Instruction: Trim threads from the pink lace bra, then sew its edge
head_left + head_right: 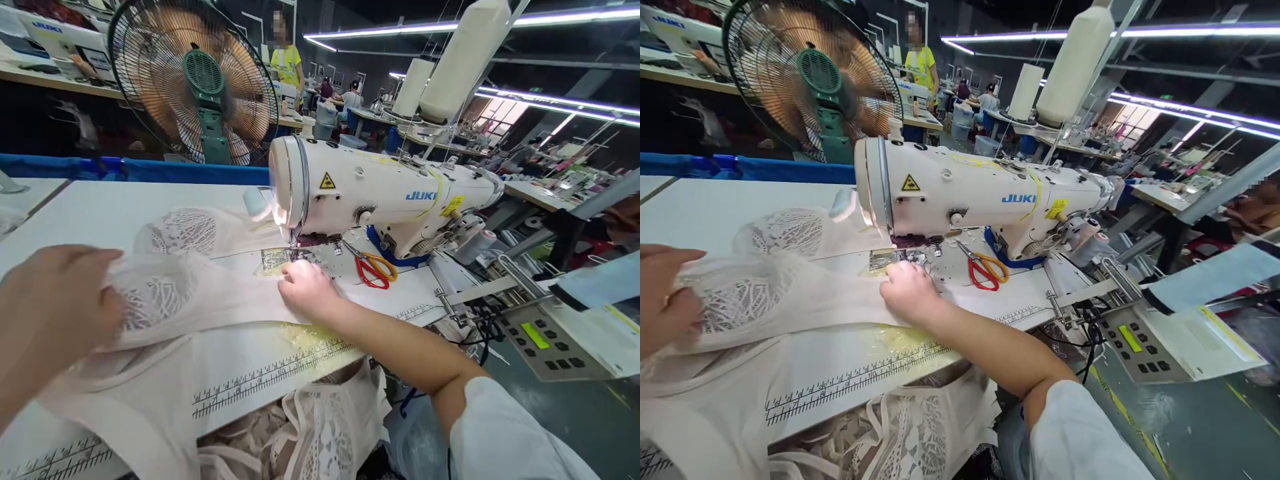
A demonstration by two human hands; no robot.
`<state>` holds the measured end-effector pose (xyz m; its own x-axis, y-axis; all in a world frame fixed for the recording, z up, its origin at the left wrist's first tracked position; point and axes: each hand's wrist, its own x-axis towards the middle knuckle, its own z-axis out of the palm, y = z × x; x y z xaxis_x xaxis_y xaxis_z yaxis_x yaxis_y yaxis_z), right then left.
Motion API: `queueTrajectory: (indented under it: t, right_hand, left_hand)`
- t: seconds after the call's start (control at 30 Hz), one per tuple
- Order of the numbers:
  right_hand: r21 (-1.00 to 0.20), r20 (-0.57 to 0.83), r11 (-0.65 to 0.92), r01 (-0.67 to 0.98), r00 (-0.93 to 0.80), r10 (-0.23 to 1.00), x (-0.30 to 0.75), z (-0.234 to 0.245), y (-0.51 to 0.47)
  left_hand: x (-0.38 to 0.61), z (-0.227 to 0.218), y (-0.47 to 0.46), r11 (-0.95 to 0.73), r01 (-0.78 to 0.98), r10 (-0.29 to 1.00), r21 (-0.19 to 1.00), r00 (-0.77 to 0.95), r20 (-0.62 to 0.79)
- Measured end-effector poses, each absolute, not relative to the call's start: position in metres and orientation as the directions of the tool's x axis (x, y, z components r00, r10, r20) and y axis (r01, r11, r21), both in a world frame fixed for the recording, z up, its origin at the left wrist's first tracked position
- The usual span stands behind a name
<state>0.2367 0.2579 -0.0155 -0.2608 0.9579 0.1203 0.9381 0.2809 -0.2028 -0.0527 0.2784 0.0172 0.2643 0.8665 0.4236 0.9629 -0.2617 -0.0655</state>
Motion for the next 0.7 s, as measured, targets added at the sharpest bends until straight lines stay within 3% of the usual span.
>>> queueTrajectory:
  t: [0.07,0.13,0.2,0.27,0.37,0.53,0.7]
  right_hand:
    - [-0.147,0.124,0.327,0.934,-0.310,0.942,0.237,-0.017,0.258]
    - [-0.093,0.112,0.385,0.918,-0.375,0.920,0.240,-0.018,0.253]
    - [-0.052,0.103,0.424,0.904,-0.417,0.903,0.245,-0.019,0.246]
    - [-0.025,0.111,0.465,0.885,-0.460,0.881,0.252,-0.021,0.238]
    - [-0.020,0.173,0.565,0.825,-0.553,0.815,0.267,-0.025,0.222]
    - [-0.097,0.327,0.628,0.772,-0.571,0.753,0.291,-0.033,0.199]
    - [-0.098,0.429,0.661,0.744,-0.568,0.703,0.298,-0.040,0.194]
  left_hand:
    - [-0.012,0.022,0.273,-0.499,0.865,0.779,-0.060,0.477,0.407]
    - [0.031,0.016,0.265,-0.739,0.672,0.641,0.036,0.686,0.343]
    - [0.063,0.000,0.264,-0.827,0.549,0.558,0.118,0.781,0.280]
    - [0.078,-0.017,0.268,-0.856,0.507,0.514,0.098,0.816,0.265]
    - [0.080,-0.028,0.277,-0.855,0.517,0.498,-0.033,0.838,0.223]
    - [0.087,-0.017,0.281,-0.780,0.614,0.595,-0.118,0.787,0.161]
    - [0.103,-0.012,0.289,-0.738,0.658,0.646,-0.147,0.753,0.125]
